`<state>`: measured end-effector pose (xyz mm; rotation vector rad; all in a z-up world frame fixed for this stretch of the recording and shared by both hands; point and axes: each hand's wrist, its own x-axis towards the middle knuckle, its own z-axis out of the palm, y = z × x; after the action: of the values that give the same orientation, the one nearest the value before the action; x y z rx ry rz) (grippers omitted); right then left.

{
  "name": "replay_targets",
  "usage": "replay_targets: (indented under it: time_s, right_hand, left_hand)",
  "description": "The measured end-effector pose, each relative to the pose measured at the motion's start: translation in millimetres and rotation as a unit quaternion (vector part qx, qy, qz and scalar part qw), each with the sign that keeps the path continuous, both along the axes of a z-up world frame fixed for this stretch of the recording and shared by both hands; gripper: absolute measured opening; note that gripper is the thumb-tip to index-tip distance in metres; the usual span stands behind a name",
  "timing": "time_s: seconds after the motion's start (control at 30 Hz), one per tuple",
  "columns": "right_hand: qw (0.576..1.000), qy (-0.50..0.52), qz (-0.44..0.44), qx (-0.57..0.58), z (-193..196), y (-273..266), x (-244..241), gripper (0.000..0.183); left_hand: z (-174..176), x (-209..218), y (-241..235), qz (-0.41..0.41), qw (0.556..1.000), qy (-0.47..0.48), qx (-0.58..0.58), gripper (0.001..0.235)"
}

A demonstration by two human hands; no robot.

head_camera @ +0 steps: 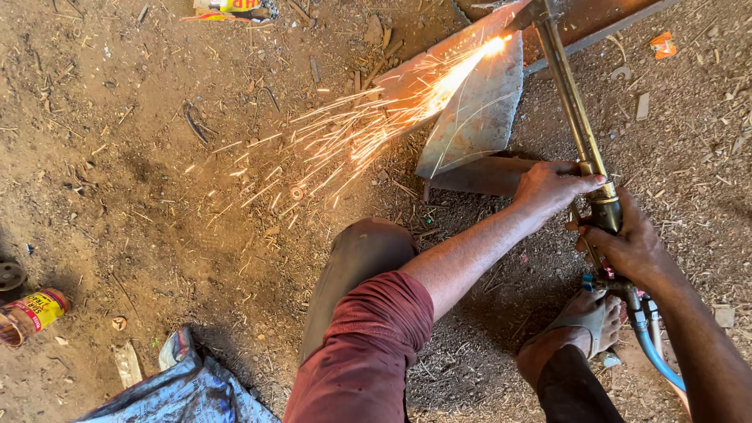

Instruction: The person uses a handheld cutting torch to cut a curved metal sheet resting on a metal frame. They repeatedly apply the flame along the marked line, pause to reposition the sheet, and continue cutting until the piece separates.

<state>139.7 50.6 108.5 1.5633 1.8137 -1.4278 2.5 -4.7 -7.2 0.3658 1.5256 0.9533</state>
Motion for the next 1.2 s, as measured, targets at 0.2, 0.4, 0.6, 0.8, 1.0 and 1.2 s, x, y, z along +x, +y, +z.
replay_targets:
  time_s: [0.2,0.4,0.6,0.8,1.0,1.2]
  right_hand:
    - [1.0,-0.023,0.005,0.0,2.6,0.0,0.0,0.079]
    - [1.0,0.01,0.013,0.004,3.7,-0.5,0.1,0.071]
    - [0.999,0.024,0.014,-0.023,4.5,3.1,4.9,0.072]
    - [0.99,0.128,-0.059,0.005,13.3,-3.9,5.5,0.045]
    - [0.934,0.291,-0.204,0.026,28.8,-30.0,5.9,0.052]
    - [0.905,0.315,-0.28,0.05,34.6,-54.2,6.6,0.058]
  left_hand:
    - [-0.2,-2.2,0.2,-0.005,1.0,0.014,0.009,0.044]
    - [-5.2,-0.2,0.5,-0.015,1.0,0.014,-0.017,0.044]
    - [-11.1,-1.1,-0.5,-0.011,1.0,0.011,0.015,0.047]
    - [24.0,-3.6,7.7,-0.083,0.974,0.175,0.118,0.053]
    - [113.3,-142.1,-7.3,-0.419,0.847,0.324,0.039,0.025]
    - [101.5,-258.8,-132.8,-0.297,0.91,0.26,-0.126,0.026]
